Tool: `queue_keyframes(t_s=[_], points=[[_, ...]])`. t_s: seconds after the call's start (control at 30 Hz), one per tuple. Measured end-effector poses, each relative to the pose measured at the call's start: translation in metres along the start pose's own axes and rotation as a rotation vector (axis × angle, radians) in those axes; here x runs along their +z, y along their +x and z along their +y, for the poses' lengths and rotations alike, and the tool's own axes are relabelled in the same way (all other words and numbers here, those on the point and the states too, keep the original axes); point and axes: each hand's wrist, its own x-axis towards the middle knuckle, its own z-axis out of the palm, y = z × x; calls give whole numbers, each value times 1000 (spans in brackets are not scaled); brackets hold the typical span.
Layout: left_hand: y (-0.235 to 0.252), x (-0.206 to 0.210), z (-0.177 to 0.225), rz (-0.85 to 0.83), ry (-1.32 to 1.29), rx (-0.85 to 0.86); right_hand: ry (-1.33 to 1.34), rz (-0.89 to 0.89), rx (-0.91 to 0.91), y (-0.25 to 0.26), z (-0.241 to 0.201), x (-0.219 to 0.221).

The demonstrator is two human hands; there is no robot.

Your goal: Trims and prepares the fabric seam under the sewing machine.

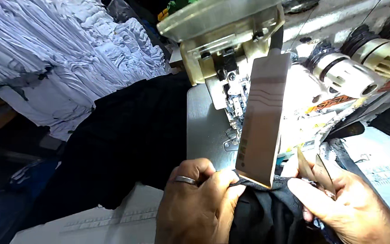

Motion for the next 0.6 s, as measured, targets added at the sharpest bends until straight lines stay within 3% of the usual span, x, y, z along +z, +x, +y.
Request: queue_keyframes(t_s=[0.17, 0.23, 0.43, 0.6], points=[[7, -4, 2, -83, -427, -197, 24, -42, -20, 4, 7, 0], [9, -6, 4, -105, -441, -219, 1, -56, -23, 5, 8, 0], [11, -10, -4, -190, -388, -34, 151, -105, 105, 9, 3, 0], [13, -9, -1, -148, -542, -170, 283, -164, 197, 13, 2, 2]])
